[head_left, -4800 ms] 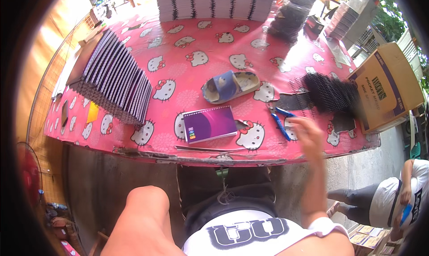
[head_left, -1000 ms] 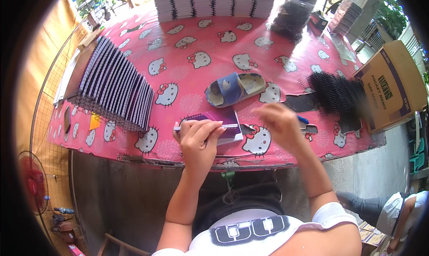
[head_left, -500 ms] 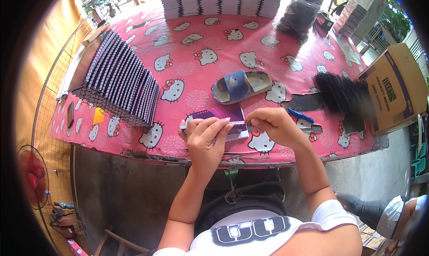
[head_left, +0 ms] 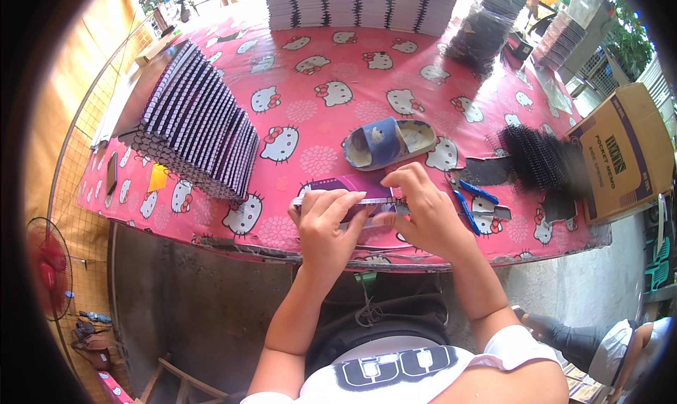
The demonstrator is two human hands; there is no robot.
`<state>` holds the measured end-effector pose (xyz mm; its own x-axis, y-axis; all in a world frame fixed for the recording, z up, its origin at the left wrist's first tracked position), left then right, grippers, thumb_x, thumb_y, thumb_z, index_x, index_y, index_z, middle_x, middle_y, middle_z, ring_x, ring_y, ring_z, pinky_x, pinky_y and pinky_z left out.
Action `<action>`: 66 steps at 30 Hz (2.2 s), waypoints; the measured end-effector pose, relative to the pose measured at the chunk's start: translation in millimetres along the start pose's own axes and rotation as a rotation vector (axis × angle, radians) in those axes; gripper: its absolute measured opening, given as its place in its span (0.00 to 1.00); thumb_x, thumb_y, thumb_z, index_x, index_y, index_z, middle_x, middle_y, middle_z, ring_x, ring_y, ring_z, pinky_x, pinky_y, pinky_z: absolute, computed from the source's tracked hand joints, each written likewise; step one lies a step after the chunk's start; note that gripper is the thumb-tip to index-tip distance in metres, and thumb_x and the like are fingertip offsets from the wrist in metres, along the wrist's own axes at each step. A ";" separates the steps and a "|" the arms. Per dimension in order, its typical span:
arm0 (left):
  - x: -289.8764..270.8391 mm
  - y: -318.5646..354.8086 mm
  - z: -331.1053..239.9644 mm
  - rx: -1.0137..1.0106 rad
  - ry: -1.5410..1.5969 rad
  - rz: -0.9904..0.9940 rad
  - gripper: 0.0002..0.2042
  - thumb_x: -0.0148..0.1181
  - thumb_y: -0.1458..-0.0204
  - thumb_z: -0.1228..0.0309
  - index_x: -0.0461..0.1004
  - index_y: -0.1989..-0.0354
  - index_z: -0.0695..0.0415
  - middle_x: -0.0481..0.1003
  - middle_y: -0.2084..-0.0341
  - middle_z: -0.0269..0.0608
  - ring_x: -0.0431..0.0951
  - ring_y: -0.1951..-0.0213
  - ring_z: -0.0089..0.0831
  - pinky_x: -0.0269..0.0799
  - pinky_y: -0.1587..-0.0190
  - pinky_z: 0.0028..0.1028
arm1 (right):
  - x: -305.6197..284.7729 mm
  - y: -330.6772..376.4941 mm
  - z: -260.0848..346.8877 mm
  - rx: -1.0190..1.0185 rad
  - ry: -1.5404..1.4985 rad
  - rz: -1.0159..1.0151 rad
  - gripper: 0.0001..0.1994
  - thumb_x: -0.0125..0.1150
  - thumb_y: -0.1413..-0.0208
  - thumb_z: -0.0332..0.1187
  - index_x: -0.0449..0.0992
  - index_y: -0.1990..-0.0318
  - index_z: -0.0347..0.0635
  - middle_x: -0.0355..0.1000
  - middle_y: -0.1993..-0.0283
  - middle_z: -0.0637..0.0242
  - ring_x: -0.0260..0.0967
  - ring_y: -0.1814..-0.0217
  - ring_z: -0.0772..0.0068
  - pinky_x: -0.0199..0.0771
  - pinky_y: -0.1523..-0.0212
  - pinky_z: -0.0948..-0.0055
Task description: The person threads plastic spirals through the holes of small notebook covers and pages by hand, then uses blue pliers to trim the ends of the spirals.
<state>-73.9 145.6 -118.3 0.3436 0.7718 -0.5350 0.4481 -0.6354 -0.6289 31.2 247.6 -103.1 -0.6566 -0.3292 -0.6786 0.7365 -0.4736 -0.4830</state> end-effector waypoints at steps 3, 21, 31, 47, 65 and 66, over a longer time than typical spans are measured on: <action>1.2 0.1 -0.5 0.003 -0.016 -0.001 0.12 0.72 0.63 0.73 0.81 0.66 0.54 0.78 0.70 0.34 0.73 0.63 0.32 0.63 0.57 0.30 | 6.3 4.2 -3.8 -0.028 0.022 0.036 0.08 0.63 0.48 0.33 0.71 0.66 0.41 0.67 0.67 0.63 0.71 0.63 0.56 0.70 0.71 0.61; 5.4 -1.5 1.3 0.019 0.047 0.045 0.11 0.71 0.61 0.69 0.82 0.66 0.51 0.79 0.71 0.29 0.74 0.63 0.28 0.57 0.54 0.32 | -30.2 -59.8 -79.6 -0.157 0.416 -0.050 0.13 0.63 0.52 0.29 0.73 0.58 0.40 0.75 0.63 0.59 0.73 0.54 0.56 0.73 0.54 0.60; 24.5 -18.4 5.1 0.012 0.073 0.075 0.12 0.74 0.65 0.67 0.79 0.71 0.53 0.78 0.73 0.31 0.75 0.61 0.31 0.60 0.53 0.34 | -29.9 -35.4 -115.8 0.020 -0.418 0.171 0.17 0.66 0.55 0.28 0.74 0.55 0.37 0.76 0.62 0.62 0.71 0.59 0.73 0.72 0.56 0.70; 12.9 -8.7 60.5 -0.386 0.441 0.011 0.19 0.75 0.62 0.74 0.77 0.59 0.57 0.73 0.55 0.42 0.75 0.54 0.30 0.74 0.55 0.29 | 1.6 -54.3 -111.2 0.225 -0.176 0.284 0.18 0.65 0.65 0.21 0.75 0.60 0.36 0.76 0.68 0.62 0.72 0.63 0.76 0.72 0.60 0.70; 12.4 -1.0 83.0 -0.428 1.101 0.021 0.14 0.66 0.55 0.86 0.78 0.60 0.61 0.80 0.68 0.42 0.79 0.66 0.22 0.77 0.64 0.20 | -35.3 -10.4 -128.9 0.198 0.602 0.058 0.30 0.67 0.52 0.43 0.68 0.43 0.37 0.59 0.36 0.48 0.59 0.36 0.46 0.64 0.42 0.56; -11.0 -6.5 64.9 -0.241 0.922 -0.103 0.14 0.66 0.56 0.86 0.78 0.59 0.60 0.80 0.68 0.42 0.79 0.66 0.23 0.77 0.64 0.20 | -39.5 5.5 -133.3 0.319 0.607 0.147 0.32 0.66 0.51 0.46 0.66 0.42 0.36 0.59 0.37 0.48 0.60 0.37 0.47 0.63 0.42 0.56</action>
<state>-134.2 139.7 -144.9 0.7617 0.6037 0.2354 0.6344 -0.6210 -0.4603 82.8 366.8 -152.7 -0.2788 0.0626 -0.9583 0.6660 -0.7063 -0.2400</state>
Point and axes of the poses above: each hand's wrist, its own y-axis away from the middle knuckle, its own x-axis out of the palm, z = x × y, the point moved 9 cm from there along -y, towards the middle knuckle
